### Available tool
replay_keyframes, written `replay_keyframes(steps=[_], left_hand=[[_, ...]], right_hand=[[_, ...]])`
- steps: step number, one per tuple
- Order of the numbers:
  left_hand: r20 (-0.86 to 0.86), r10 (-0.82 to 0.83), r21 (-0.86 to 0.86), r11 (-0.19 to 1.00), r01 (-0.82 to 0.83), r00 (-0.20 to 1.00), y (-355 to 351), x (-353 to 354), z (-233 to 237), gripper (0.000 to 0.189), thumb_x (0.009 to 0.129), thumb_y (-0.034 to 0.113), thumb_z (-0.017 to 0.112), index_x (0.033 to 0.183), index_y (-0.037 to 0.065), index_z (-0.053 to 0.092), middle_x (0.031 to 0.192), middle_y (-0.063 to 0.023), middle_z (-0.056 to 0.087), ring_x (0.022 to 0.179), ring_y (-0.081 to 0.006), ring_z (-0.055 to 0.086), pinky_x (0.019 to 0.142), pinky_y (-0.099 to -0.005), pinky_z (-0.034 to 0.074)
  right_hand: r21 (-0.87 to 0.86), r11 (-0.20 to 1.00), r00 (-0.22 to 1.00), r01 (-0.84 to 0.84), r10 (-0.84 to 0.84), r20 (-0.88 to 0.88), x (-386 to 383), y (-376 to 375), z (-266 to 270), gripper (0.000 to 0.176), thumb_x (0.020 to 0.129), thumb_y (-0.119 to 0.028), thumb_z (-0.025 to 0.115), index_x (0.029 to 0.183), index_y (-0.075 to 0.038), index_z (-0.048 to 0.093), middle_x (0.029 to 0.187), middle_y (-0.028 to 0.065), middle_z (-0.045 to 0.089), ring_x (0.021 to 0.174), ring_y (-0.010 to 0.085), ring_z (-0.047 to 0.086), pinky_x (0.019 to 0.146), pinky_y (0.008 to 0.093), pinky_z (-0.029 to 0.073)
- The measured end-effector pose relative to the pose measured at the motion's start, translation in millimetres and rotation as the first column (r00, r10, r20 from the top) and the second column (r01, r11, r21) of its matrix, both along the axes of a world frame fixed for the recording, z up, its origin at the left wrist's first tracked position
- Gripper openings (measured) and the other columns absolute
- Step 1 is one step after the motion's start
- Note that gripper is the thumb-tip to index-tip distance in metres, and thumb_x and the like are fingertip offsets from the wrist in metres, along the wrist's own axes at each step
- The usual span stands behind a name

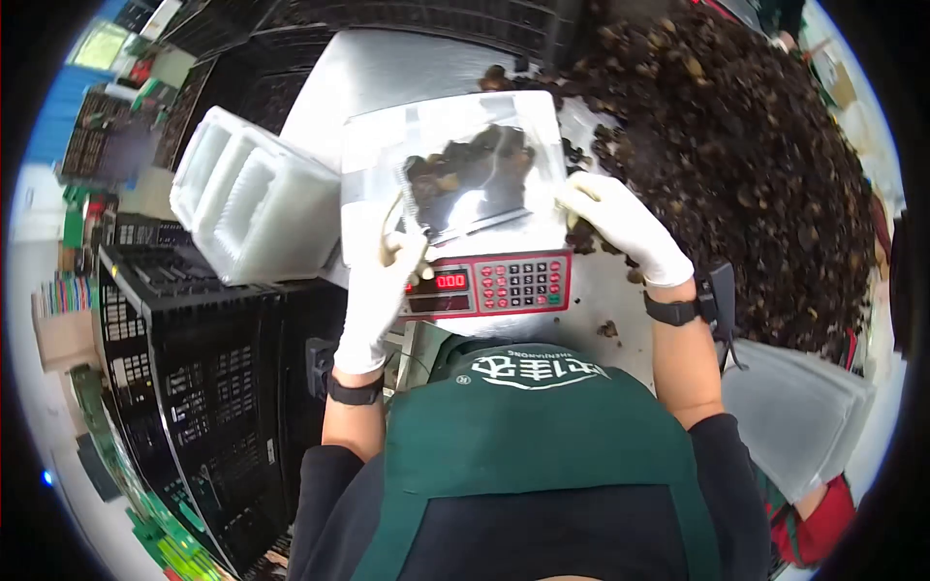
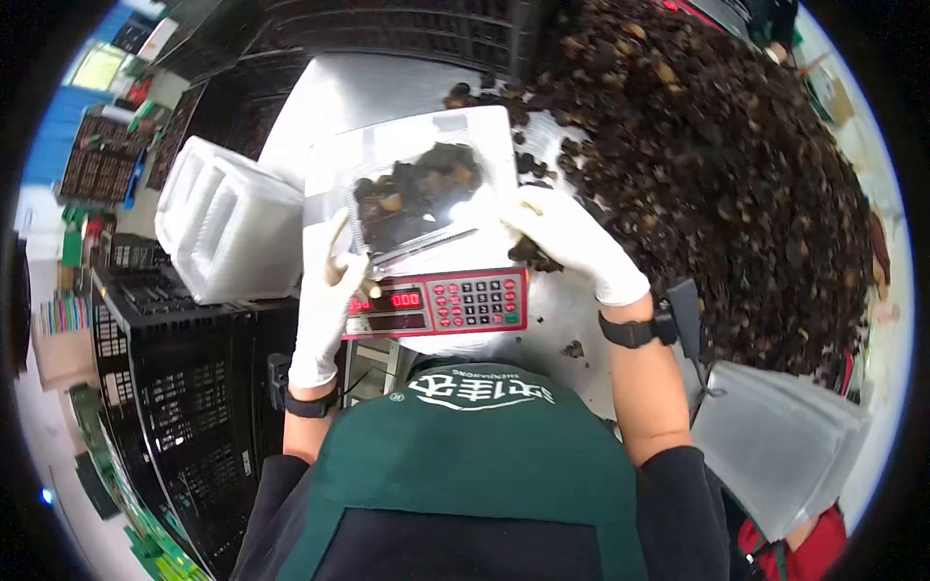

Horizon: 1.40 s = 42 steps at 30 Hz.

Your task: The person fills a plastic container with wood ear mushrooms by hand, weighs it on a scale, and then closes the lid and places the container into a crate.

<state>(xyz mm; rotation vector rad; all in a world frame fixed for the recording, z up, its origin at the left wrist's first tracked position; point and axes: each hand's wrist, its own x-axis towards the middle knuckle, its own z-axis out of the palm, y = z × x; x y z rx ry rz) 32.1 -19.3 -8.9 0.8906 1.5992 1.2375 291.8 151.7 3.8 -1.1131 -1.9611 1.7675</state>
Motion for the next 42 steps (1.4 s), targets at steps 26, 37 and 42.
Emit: replay_keyframes(steps=[26, 37, 42], left_hand=[[-0.006, 0.137, 0.423, 0.898, -0.122, 0.991, -74.9, -38.0, 68.3, 0.123, 0.075, 0.038, 0.087, 0.160, 0.010, 0.003, 0.153, -0.0227, 0.038, 0.139, -0.0356, 0.043, 0.112, -0.0478, 0.036], [-0.070, 0.121, 0.143, 0.984, -0.111, 0.990, -122.5, -41.0, 137.7, 0.076, 0.077, 0.014, 0.083, 0.146, 0.007, 0.049, 0.117, -0.0032, 0.065, 0.109, -0.0137, 0.058, 0.100, -0.0323, 0.045], [-0.230, 0.528, 0.322, 0.834, -0.448, 0.818, -190.0, -74.9, 191.5, 0.060, 0.086, 0.024, 0.076, 0.141, 0.007, 0.055, 0.117, -0.0044, 0.064, 0.103, -0.0115, 0.059, 0.095, -0.0297, 0.047]], right_hand=[[0.258, 0.964, 0.950, -0.063, 0.137, -0.282, -21.1, -62.0, 63.9, 0.011, 0.083, 0.001, 0.057, 0.076, 0.002, 0.066, 0.066, 0.0048, 0.065, 0.055, 0.0097, 0.059, 0.053, 0.0243, 0.047], [0.390, 0.908, 0.960, -0.154, 0.231, -0.161, -54.5, -72.6, 56.7, 0.016, 0.089, -0.002, 0.061, 0.101, 0.002, 0.070, 0.070, 0.0025, 0.064, 0.062, 0.0091, 0.057, 0.061, 0.0247, 0.046], [0.297, 0.955, 0.976, -0.006, 0.071, -0.208, -47.3, -57.5, 58.3, 0.019, 0.098, -0.007, 0.057, 0.109, 0.003, 0.068, 0.073, 0.0000, 0.057, 0.066, 0.0074, 0.051, 0.064, 0.0218, 0.039]])
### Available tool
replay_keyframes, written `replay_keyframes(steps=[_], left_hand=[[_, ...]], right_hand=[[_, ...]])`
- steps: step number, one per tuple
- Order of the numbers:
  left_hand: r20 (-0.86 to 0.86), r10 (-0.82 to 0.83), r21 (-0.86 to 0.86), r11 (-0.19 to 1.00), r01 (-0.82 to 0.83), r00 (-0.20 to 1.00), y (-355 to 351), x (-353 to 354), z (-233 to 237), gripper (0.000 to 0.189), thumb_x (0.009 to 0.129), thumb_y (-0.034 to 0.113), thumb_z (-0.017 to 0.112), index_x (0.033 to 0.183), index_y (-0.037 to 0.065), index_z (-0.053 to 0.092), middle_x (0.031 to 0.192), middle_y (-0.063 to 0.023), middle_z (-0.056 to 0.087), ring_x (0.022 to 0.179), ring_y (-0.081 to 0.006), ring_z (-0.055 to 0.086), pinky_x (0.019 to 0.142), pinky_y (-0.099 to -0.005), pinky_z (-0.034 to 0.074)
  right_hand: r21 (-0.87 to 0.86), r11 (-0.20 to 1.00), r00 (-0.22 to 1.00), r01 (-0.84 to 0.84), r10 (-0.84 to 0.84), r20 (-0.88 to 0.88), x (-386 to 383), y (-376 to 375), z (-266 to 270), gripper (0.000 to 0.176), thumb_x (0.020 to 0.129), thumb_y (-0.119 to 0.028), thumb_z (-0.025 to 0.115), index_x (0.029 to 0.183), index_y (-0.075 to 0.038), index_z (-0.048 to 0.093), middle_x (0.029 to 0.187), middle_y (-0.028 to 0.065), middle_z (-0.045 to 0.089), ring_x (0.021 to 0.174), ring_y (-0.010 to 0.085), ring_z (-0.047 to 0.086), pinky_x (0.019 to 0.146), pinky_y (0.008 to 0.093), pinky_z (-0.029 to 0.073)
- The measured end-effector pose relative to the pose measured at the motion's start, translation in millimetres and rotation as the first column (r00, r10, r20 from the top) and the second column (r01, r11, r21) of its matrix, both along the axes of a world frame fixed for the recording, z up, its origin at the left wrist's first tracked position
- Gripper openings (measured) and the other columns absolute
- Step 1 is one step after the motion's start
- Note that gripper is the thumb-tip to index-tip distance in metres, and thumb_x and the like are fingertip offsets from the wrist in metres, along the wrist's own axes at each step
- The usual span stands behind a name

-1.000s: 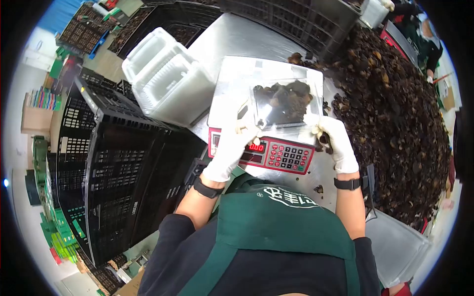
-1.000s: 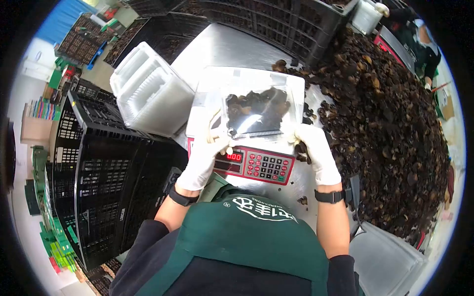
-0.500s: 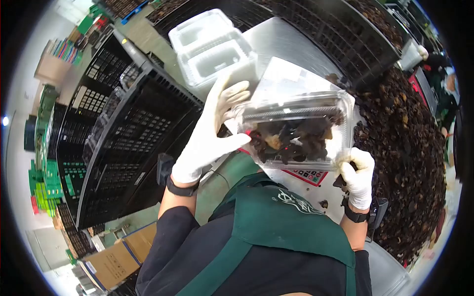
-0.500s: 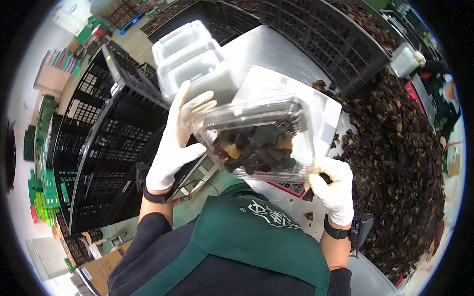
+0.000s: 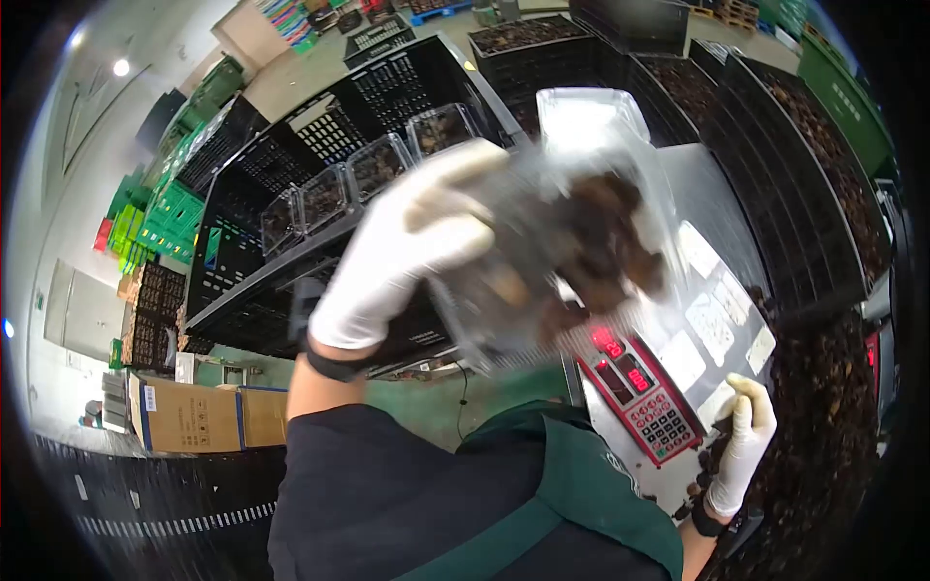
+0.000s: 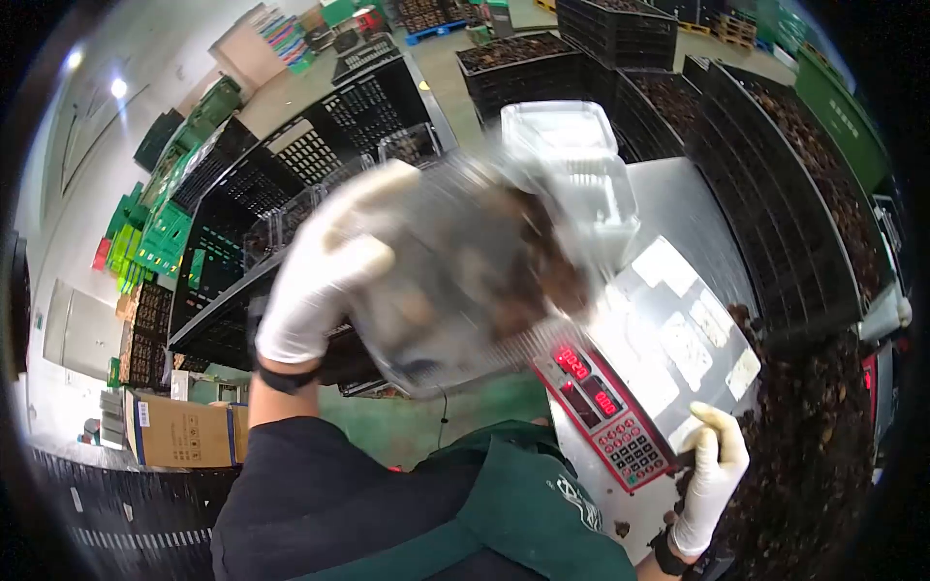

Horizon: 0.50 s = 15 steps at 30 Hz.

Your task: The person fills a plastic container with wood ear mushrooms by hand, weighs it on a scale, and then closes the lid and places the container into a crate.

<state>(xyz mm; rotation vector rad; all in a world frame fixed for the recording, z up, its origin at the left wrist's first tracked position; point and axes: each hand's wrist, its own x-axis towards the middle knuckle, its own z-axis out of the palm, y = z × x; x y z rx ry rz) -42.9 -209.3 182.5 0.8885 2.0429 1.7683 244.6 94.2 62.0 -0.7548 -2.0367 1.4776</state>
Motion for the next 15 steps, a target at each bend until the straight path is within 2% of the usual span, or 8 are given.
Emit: replay_keyframes(steps=[2, 4, 7, 8, 10, 13, 14, 15], left_hand=[[-0.257, 0.250, 0.152, 0.964, -0.217, 0.933, -39.1, -37.7, 14.6, 0.055, 0.093, 0.028, 0.067, 0.141, 0.007, 0.054, 0.123, -0.0056, 0.064, 0.104, -0.0134, 0.063, 0.095, -0.0313, 0.049], [-0.077, 0.295, 0.225, 0.936, -0.272, 0.952, -67.7, -59.7, 43.8, 0.051, 0.097, 0.028, 0.058, 0.143, 0.007, 0.052, 0.131, -0.0073, 0.062, 0.109, -0.0164, 0.064, 0.098, -0.0338, 0.050], [0.164, 0.346, 0.076, 0.929, -0.362, 0.924, -115.6, -105.3, 44.9, 0.048, 0.099, 0.029, 0.056, 0.143, 0.012, 0.050, 0.129, -0.0066, 0.063, 0.110, -0.0202, 0.064, 0.094, -0.0370, 0.052], [0.343, 0.436, 0.062, 0.873, -0.484, 0.832, -125.1, -122.2, 31.5, 0.044, 0.099, 0.032, 0.057, 0.138, 0.013, 0.054, 0.128, -0.0054, 0.063, 0.106, -0.0205, 0.066, 0.090, -0.0397, 0.054], [0.448, 0.316, -0.053, 0.943, -0.328, 0.836, -129.4, -139.2, 9.6, 0.041, 0.099, 0.036, 0.058, 0.132, 0.012, 0.056, 0.129, -0.0076, 0.063, 0.110, -0.0224, 0.064, 0.094, -0.0432, 0.051], [0.536, 0.216, -0.321, 0.946, -0.040, 0.816, -105.5, -142.2, -18.7, 0.050, 0.102, 0.043, 0.053, 0.139, 0.010, 0.052, 0.122, -0.0172, 0.065, 0.106, -0.0247, 0.064, 0.089, -0.0333, 0.052], [0.280, 0.414, -0.669, 0.731, -0.133, 0.866, -101.1, -142.4, -17.7, 0.053, 0.102, 0.043, 0.053, 0.139, 0.005, 0.053, 0.121, -0.0164, 0.067, 0.104, -0.0250, 0.065, 0.091, -0.0327, 0.051], [-0.096, 0.282, -0.730, 0.632, -0.260, 0.955, -77.3, -122.5, -5.4, 0.053, 0.102, 0.041, 0.054, 0.138, 0.002, 0.053, 0.121, -0.0166, 0.067, 0.106, -0.0253, 0.065, 0.093, -0.0334, 0.050]], right_hand=[[0.003, 0.999, 0.998, 0.044, -0.044, 0.035, 10.7, 11.8, -9.8, 0.019, 0.099, -0.008, 0.056, 0.108, 0.003, 0.068, 0.072, -0.0004, 0.055, 0.065, 0.0077, 0.050, 0.063, 0.0222, 0.038], [-0.129, 0.987, 0.995, 0.100, -0.098, 0.025, 25.3, 22.5, -23.7, 0.020, 0.102, -0.012, 0.053, 0.103, 0.002, 0.068, 0.071, -0.0016, 0.053, 0.064, 0.0064, 0.047, 0.062, 0.0213, 0.035], [-0.126, 0.969, 0.977, 0.211, -0.208, 0.038, 35.7, 28.8, -34.2, 0.022, 0.102, -0.013, 0.052, 0.103, 0.002, 0.068, 0.069, -0.0025, 0.052, 0.063, 0.0055, 0.045, 0.062, 0.0205, 0.034], [-0.133, 0.963, 0.972, 0.234, -0.230, 0.046, 39.7, 30.7, -36.0, 0.022, 0.102, -0.013, 0.052, 0.103, 0.001, 0.068, 0.069, -0.0027, 0.052, 0.063, 0.0052, 0.045, 0.061, 0.0205, 0.034], [-0.153, 0.953, 0.965, 0.262, -0.255, 0.064, 46.7, 30.9, -35.7, 0.022, 0.102, -0.013, 0.052, 0.103, 0.001, 0.068, 0.068, -0.0031, 0.052, 0.063, 0.0047, 0.045, 0.060, 0.0205, 0.033], [-0.144, 0.949, 0.959, 0.282, -0.275, 0.068, 51.6, 32.5, -32.2, 0.022, 0.102, -0.012, 0.051, 0.103, 0.001, 0.069, 0.066, -0.0034, 0.051, 0.059, 0.0036, 0.041, 0.055, 0.0212, 0.030], [-0.155, 0.946, 0.957, 0.285, -0.274, 0.092, 53.0, 30.9, -27.6, 0.021, 0.101, -0.012, 0.052, 0.103, 0.001, 0.069, 0.065, -0.0034, 0.051, 0.057, 0.0036, 0.040, 0.053, 0.0213, 0.029], [-0.137, 0.949, 0.957, 0.285, -0.275, 0.091, 53.0, 28.6, -25.8, 0.021, 0.101, -0.012, 0.052, 0.103, 0.001, 0.069, 0.064, -0.0033, 0.051, 0.057, 0.0035, 0.040, 0.053, 0.0212, 0.029]])
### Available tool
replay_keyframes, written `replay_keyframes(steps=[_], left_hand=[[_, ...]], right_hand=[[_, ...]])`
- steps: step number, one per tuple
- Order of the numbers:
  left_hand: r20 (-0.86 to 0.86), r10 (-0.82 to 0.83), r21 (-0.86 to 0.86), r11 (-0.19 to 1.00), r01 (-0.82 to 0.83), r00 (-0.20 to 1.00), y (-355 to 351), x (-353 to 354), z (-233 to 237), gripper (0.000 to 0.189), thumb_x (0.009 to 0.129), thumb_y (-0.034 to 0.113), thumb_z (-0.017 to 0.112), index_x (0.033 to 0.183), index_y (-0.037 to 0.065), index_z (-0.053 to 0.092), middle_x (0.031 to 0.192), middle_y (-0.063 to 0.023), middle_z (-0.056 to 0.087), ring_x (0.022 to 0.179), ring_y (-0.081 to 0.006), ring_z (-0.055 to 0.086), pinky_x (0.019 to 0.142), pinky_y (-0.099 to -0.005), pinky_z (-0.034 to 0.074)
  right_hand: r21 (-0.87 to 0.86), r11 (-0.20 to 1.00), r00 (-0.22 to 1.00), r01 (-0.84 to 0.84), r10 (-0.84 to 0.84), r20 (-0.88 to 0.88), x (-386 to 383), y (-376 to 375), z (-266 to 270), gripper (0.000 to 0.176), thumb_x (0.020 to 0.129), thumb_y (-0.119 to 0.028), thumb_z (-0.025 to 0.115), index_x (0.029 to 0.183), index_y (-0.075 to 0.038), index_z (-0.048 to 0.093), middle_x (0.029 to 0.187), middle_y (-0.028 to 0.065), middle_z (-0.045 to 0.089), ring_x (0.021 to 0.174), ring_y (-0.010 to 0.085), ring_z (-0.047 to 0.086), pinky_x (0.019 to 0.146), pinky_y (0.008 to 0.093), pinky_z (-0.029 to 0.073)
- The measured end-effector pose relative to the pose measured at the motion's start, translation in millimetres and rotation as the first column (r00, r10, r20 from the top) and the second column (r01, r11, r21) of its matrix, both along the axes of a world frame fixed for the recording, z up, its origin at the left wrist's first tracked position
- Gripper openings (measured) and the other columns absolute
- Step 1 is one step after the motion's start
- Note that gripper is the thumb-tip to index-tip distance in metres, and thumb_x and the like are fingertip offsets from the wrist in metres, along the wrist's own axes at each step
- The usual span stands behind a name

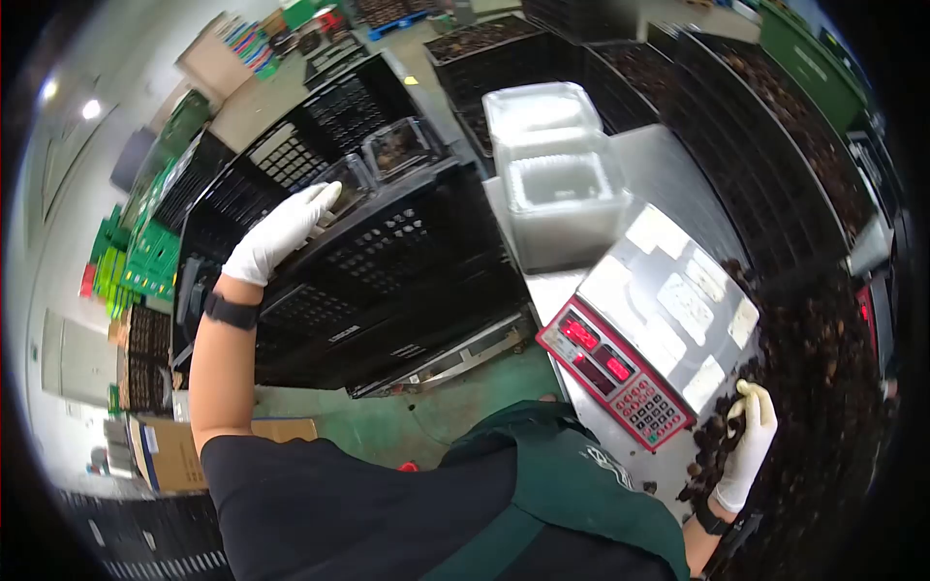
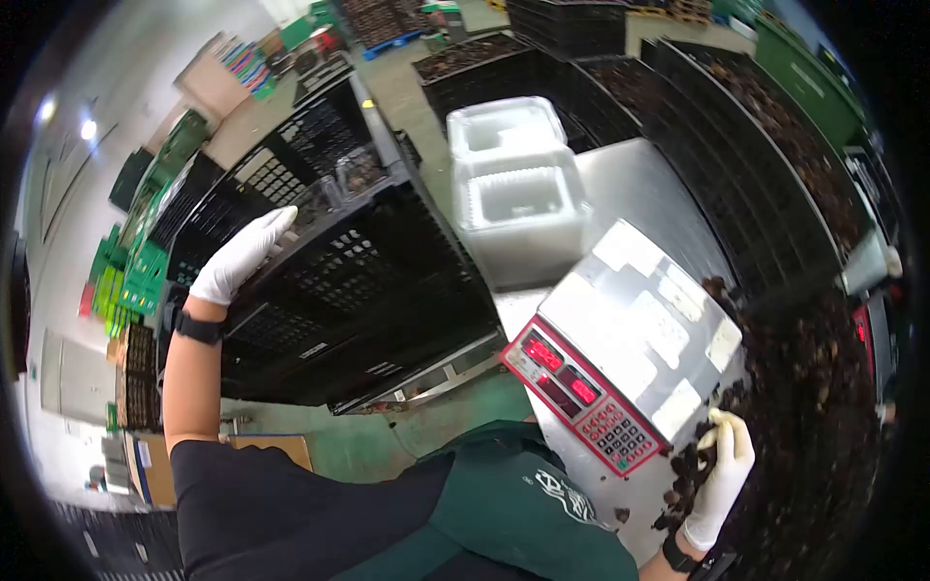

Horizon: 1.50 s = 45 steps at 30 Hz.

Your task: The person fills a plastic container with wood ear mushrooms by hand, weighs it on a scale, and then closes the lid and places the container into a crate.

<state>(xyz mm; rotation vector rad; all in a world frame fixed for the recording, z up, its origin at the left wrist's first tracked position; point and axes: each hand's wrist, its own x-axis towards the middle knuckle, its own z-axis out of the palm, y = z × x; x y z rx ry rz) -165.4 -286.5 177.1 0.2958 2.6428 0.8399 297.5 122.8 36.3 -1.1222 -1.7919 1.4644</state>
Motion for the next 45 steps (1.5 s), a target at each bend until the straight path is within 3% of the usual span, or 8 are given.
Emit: replay_keyframes(steps=[3, 7, 16, 25, 28, 31, 35, 45], left_hand=[[-0.744, -0.387, -0.304, 0.922, 0.239, 0.545, 72.3, 51.7, 12.5, 0.046, 0.097, 0.019, 0.063, 0.136, -0.002, 0.054, 0.127, -0.0200, 0.064, 0.120, -0.0293, 0.061, 0.103, -0.0345, 0.045], [-0.804, -0.489, -0.144, 0.712, 0.687, 0.339, 174.6, 131.8, -5.4, 0.047, 0.090, 0.001, 0.065, 0.136, 0.000, 0.054, 0.128, -0.0195, 0.062, 0.119, -0.0361, 0.060, 0.103, -0.0383, 0.046], [-0.662, -0.642, -0.423, 0.745, 0.515, 0.386, 256.8, 79.4, -134.4, 0.023, 0.101, 0.018, 0.052, 0.111, 0.000, 0.063, 0.104, -0.0179, 0.063, 0.098, -0.0370, 0.061, 0.083, -0.0441, 0.048], [-0.579, -0.497, -0.128, 0.838, 0.530, 0.647, 263.6, 63.1, -110.2, 0.011, 0.085, 0.006, 0.068, 0.089, -0.002, 0.062, 0.078, -0.0088, 0.064, 0.071, -0.0205, 0.059, 0.071, -0.0344, 0.049], [-0.595, -0.506, -0.110, 0.821, 0.560, 0.625, 255.1, 46.9, -108.1, 0.016, 0.093, 0.010, 0.066, 0.100, -0.004, 0.065, 0.088, -0.0121, 0.068, 0.078, -0.0205, 0.061, 0.074, -0.0331, 0.049], [-0.701, -0.351, 0.009, 0.865, 0.501, 0.620, 257.0, 81.0, -92.3, 0.020, 0.097, 0.012, 0.064, 0.104, -0.007, 0.066, 0.095, -0.0132, 0.069, 0.082, -0.0216, 0.062, 0.077, -0.0334, 0.050], [-0.774, -0.370, 0.029, 0.790, 0.612, 0.514, 266.7, 128.5, -91.9, 0.018, 0.095, 0.006, 0.064, 0.108, -0.006, 0.067, 0.101, -0.0130, 0.070, 0.091, -0.0238, 0.066, 0.083, -0.0334, 0.052], [-0.705, -0.700, -0.190, 0.340, 0.921, 0.114, 298.2, 233.8, -135.1, 0.022, 0.077, 0.006, 0.075, 0.099, 0.008, 0.070, 0.081, -0.0083, 0.059, 0.077, -0.0310, 0.058, 0.068, -0.0412, 0.047]], right_hand=[[0.014, 0.999, 0.999, 0.046, -0.046, -0.017, 2.9, -8.9, -1.6, 0.019, 0.099, -0.011, 0.054, 0.100, 0.000, 0.070, 0.065, -0.0035, 0.053, 0.056, 0.0034, 0.042, 0.052, 0.0204, 0.030], [-0.171, 0.980, 0.993, 0.106, -0.096, 0.066, 14.5, -23.3, 2.4, 0.022, 0.097, -0.020, 0.057, 0.103, -0.007, 0.073, 0.072, -0.0022, 0.063, 0.053, 0.0024, 0.048, 0.043, 0.0200, 0.033], [-0.127, 0.942, 0.943, 0.310, -0.288, 0.169, 99.7, -35.2, -50.3, 0.020, 0.091, -0.013, 0.067, 0.108, -0.004, 0.072, 0.089, 0.0058, 0.073, 0.080, 0.0114, 0.066, 0.073, 0.0266, 0.053], [0.824, 0.440, 0.553, 0.357, -0.811, 0.194, 204.1, 98.4, -48.8, 0.010, 0.080, -0.021, 0.069, 0.084, -0.012, 0.072, 0.082, 0.0095, 0.068, 0.082, 0.0310, 0.064, 0.074, 0.0419, 0.053], [0.953, 0.261, 0.439, 0.151, -0.882, 0.172, 249.4, 160.0, -11.2, 0.019, 0.075, -0.027, 0.075, 0.092, -0.018, 0.075, 0.119, 0.0097, 0.064, 0.112, 0.0334, 0.057, 0.092, 0.0482, 0.050], [0.881, 0.420, 0.340, 0.216, -0.878, 0.335, 267.0, 211.5, -1.1, 0.076, 0.069, -0.050, 0.081, 0.139, -0.031, 0.057, 0.155, 0.0191, 0.037, 0.141, 0.0447, 0.034, 0.110, 0.0542, 0.039], [0.784, 0.612, 0.502, 0.102, -0.712, 0.491, 229.1, 227.1, -46.3, 0.081, 0.067, -0.053, 0.081, 0.141, -0.033, 0.054, 0.148, 0.0215, 0.042, 0.126, 0.0453, 0.051, 0.099, 0.0550, 0.049], [0.811, 0.531, 0.578, 0.246, -0.752, 0.316, 162.9, 115.2, -125.9, 0.026, 0.074, -0.024, 0.079, 0.097, -0.015, 0.073, 0.099, 0.0030, 0.069, 0.088, 0.0272, 0.067, 0.076, 0.0373, 0.056]])
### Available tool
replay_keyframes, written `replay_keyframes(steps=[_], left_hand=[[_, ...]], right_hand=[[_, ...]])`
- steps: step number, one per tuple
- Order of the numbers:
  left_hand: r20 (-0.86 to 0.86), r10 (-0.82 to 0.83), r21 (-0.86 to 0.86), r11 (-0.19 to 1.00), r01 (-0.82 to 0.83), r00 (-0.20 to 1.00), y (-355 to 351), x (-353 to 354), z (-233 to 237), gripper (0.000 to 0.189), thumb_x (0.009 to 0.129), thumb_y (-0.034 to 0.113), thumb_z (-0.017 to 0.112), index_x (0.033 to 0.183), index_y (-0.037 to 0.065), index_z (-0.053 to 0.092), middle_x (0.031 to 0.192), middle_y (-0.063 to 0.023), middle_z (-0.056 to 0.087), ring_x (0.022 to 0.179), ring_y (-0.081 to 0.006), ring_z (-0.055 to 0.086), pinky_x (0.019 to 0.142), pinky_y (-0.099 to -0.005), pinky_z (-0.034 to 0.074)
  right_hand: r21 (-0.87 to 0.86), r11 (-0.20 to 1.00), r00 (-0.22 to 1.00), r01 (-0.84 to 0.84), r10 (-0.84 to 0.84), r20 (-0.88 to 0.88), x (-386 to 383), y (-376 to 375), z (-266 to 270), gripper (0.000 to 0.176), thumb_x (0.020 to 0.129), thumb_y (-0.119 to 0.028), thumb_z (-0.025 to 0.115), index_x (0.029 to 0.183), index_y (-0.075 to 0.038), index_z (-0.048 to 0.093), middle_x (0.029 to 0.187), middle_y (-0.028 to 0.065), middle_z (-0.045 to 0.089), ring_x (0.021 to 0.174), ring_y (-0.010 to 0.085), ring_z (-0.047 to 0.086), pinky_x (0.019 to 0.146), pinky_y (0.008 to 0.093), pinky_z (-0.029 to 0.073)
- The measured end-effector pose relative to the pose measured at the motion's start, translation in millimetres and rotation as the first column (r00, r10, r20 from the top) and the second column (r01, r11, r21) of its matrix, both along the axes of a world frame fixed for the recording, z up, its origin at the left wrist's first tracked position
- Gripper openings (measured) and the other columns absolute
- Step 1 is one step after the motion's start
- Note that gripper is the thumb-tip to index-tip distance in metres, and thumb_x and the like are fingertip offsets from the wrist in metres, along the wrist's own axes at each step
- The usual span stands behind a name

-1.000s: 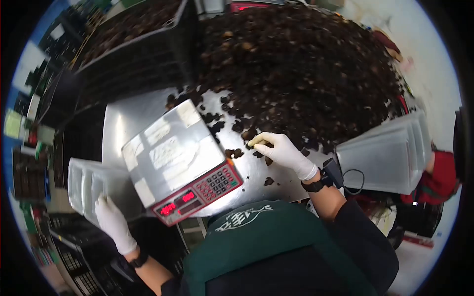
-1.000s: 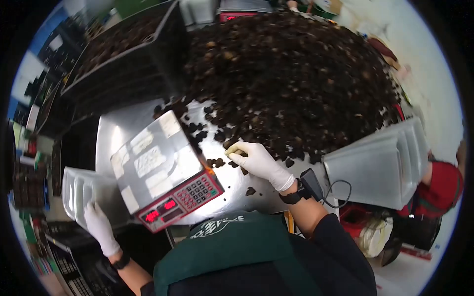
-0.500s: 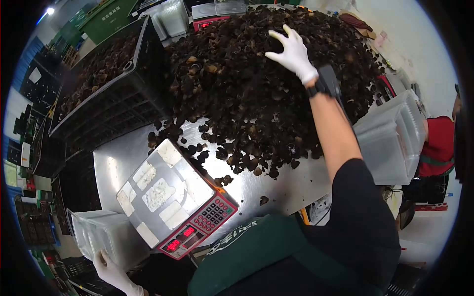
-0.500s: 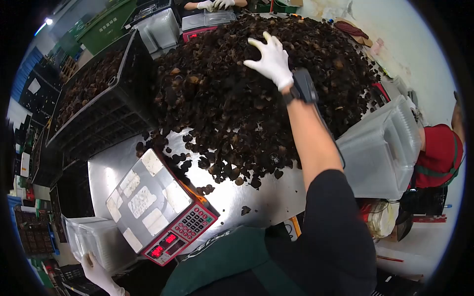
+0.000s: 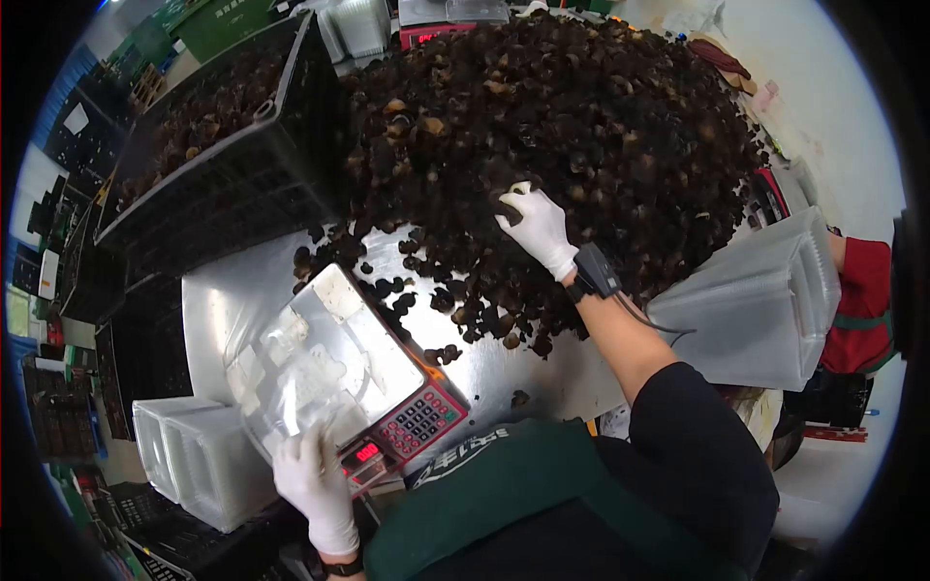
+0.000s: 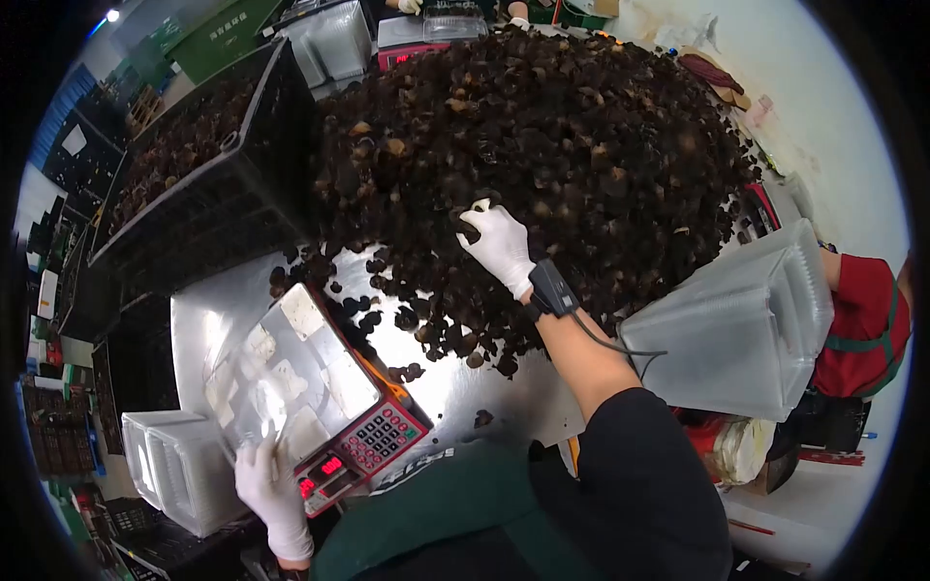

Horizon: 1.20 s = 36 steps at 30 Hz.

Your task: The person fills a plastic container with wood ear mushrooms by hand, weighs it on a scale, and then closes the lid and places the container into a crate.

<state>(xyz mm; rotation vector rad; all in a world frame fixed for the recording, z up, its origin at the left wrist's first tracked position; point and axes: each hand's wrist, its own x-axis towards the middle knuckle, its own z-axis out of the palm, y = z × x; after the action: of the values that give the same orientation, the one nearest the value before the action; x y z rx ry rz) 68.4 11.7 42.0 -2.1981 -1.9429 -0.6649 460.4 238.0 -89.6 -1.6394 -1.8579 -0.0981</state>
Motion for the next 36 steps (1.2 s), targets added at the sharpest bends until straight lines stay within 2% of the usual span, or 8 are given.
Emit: replay_keyframes(steps=[6, 8, 12, 18, 22, 29, 32, 36], left_hand=[[0.068, -0.110, -0.227, 0.966, 0.122, 0.992, 0.0, 15.8, -10.7, 0.047, 0.080, 0.012, 0.076, 0.125, 0.007, 0.063, 0.103, -0.0122, 0.062, 0.095, -0.0328, 0.059, 0.084, -0.0427, 0.047], [0.181, -0.100, -0.146, 0.981, 0.128, 0.978, -4.9, 11.9, -5.4, 0.049, 0.080, 0.012, 0.076, 0.127, 0.006, 0.062, 0.109, -0.0141, 0.063, 0.101, -0.0342, 0.060, 0.089, -0.0425, 0.047], [0.166, 0.054, -0.018, 0.998, -0.052, 0.985, -8.0, -15.3, -2.6, 0.032, 0.092, 0.006, 0.063, 0.124, 0.002, 0.063, 0.118, -0.0179, 0.062, 0.111, -0.0361, 0.059, 0.099, -0.0429, 0.045], [0.257, 0.127, -0.026, 0.992, -0.124, 0.958, -11.2, -36.7, -25.5, 0.044, 0.087, -0.001, 0.063, 0.131, -0.002, 0.058, 0.134, -0.0211, 0.056, 0.128, -0.0381, 0.051, 0.109, -0.0440, 0.039], [0.271, 0.125, -0.038, 0.992, -0.119, 0.954, -13.2, -30.7, -34.7, 0.049, 0.084, 0.000, 0.066, 0.132, -0.001, 0.056, 0.133, -0.0209, 0.056, 0.125, -0.0390, 0.052, 0.108, -0.0447, 0.040], [0.357, 0.157, -0.025, 0.987, -0.159, 0.921, -11.6, -33.6, -35.3, 0.061, 0.084, -0.002, 0.067, 0.142, 0.001, 0.048, 0.137, -0.0203, 0.053, 0.129, -0.0352, 0.051, 0.110, -0.0412, 0.040], [0.439, 0.172, -0.052, 0.985, -0.166, 0.882, -11.4, -31.3, -38.4, 0.068, 0.083, -0.003, 0.066, 0.146, 0.001, 0.041, 0.135, -0.0205, 0.053, 0.127, -0.0350, 0.051, 0.109, -0.0413, 0.040], [0.412, 0.200, -0.090, 0.980, -0.179, 0.889, -14.1, -31.6, -40.2, 0.069, 0.080, -0.004, 0.064, 0.145, 0.001, 0.042, 0.129, -0.0200, 0.054, 0.121, -0.0338, 0.052, 0.108, -0.0413, 0.040]], right_hand=[[-0.071, 0.996, 0.915, -0.047, 0.015, -0.403, -15.0, -40.9, 0.5, 0.026, 0.079, -0.020, 0.078, 0.099, -0.005, 0.073, 0.094, 0.0081, 0.072, 0.085, 0.0221, 0.071, 0.079, 0.0308, 0.055], [-0.336, 0.910, 0.490, -0.243, -0.184, -0.852, -23.5, -49.1, 9.6, 0.025, 0.083, -0.020, 0.077, 0.099, -0.002, 0.073, 0.092, 0.0056, 0.074, 0.083, 0.0169, 0.070, 0.077, 0.0300, 0.055], [-0.277, 0.755, -0.121, -0.594, -0.425, -0.897, -44.5, -64.2, 55.2, 0.019, 0.094, -0.018, 0.065, 0.105, -0.004, 0.072, 0.094, 0.0060, 0.072, 0.079, 0.0150, 0.066, 0.071, 0.0274, 0.054], [0.249, 0.396, -0.436, -0.884, -0.504, -0.745, -81.9, -56.3, 66.0, 0.026, 0.095, -0.021, 0.064, 0.113, -0.002, 0.068, 0.108, 0.0135, 0.069, 0.083, 0.0173, 0.064, 0.069, 0.0305, 0.053], [0.153, 0.363, -0.326, -0.919, -0.481, -0.814, -133.3, -54.0, 90.5, 0.030, 0.096, -0.024, 0.064, 0.115, -0.001, 0.067, 0.106, 0.0170, 0.069, 0.077, 0.0181, 0.061, 0.069, 0.0287, 0.052], [-0.140, 0.169, 0.163, -0.976, 0.126, -0.979, -236.2, -72.2, 143.3, 0.032, 0.090, -0.019, 0.072, 0.114, 0.000, 0.065, 0.098, 0.0093, 0.071, 0.090, 0.0142, 0.066, 0.081, 0.0289, 0.054], [-0.187, 0.176, 0.250, -0.966, 0.810, -0.530, -263.6, -72.5, 117.6, 0.053, 0.078, -0.018, 0.077, 0.128, -0.009, 0.062, 0.127, 0.0178, 0.059, 0.116, 0.0318, 0.060, 0.097, 0.0365, 0.052], [-0.268, 0.204, 0.281, -0.941, 0.915, -0.289, -252.9, -88.5, 100.4, 0.071, 0.077, -0.008, 0.070, 0.144, -0.017, 0.050, 0.147, 0.0193, 0.045, 0.129, 0.0351, 0.051, 0.109, 0.0410, 0.044]])
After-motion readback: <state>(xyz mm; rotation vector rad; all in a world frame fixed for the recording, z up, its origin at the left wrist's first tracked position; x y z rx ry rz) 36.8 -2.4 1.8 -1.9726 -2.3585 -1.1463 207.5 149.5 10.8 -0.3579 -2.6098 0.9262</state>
